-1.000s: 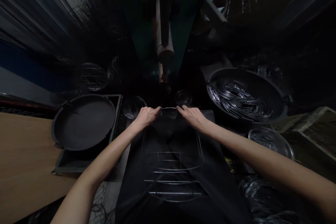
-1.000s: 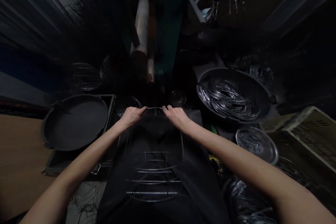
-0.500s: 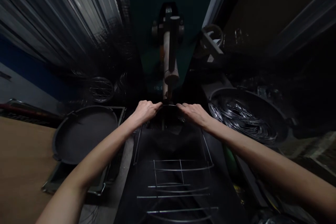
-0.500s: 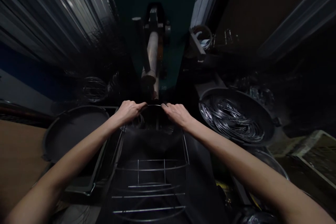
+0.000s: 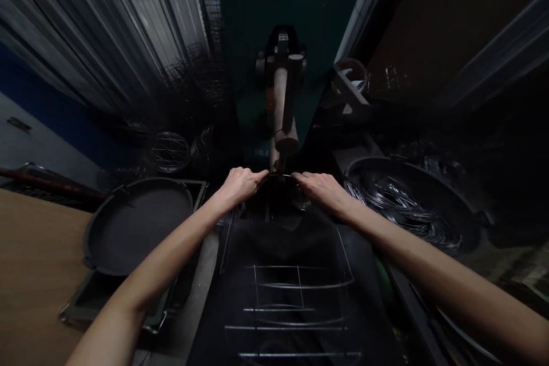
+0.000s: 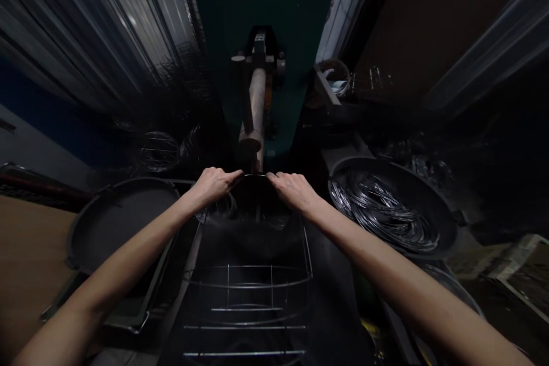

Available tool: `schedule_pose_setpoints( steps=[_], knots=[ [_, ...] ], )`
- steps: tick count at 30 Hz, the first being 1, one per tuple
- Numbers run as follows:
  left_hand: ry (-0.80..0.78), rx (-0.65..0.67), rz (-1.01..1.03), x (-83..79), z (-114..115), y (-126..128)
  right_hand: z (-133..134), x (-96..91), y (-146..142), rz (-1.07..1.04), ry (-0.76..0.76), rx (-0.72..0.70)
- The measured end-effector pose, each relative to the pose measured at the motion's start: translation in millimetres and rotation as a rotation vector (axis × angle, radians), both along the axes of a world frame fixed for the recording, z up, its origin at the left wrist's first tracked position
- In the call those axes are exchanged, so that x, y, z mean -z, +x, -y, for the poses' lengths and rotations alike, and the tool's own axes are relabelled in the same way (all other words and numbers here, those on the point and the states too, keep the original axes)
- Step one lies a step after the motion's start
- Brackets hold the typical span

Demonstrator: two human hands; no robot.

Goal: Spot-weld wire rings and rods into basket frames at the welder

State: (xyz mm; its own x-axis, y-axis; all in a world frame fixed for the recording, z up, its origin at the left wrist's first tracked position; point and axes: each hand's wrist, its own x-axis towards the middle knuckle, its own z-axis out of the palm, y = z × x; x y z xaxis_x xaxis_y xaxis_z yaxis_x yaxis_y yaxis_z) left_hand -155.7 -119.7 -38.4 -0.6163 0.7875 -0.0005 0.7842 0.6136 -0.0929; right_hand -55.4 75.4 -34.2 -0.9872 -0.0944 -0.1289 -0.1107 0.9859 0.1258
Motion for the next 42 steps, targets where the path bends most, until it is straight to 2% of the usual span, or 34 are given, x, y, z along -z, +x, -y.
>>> schedule_pose_setpoints(
  steps=[6, 18, 27, 36, 42],
  knots=[
    [0.003, 0.009, 0.004, -3.0, 1, 0, 2, -5.3, 2, -0.002, -0.018, 0.000],
    [-0.018, -0.011, -0.006, -5.8, -1, -3, -2, -1.4, -2, -0.028, -0.010, 0.008],
    [-0.006, -0.024, -0.051, -6.6, -2, 0, -1, -4.7, -1, -0.057, -0.084, 0.001],
    [-0.021, -0.042, -0.047, -6.8, 2, -5, -1, -4.3, -8, -0.098, -0.044, -0.013],
    [-0.023, -0.045, -0.059, -7.1, 2, -7, -1, -3.5, -10, -0.114, -0.121, 0.074]
  ],
)
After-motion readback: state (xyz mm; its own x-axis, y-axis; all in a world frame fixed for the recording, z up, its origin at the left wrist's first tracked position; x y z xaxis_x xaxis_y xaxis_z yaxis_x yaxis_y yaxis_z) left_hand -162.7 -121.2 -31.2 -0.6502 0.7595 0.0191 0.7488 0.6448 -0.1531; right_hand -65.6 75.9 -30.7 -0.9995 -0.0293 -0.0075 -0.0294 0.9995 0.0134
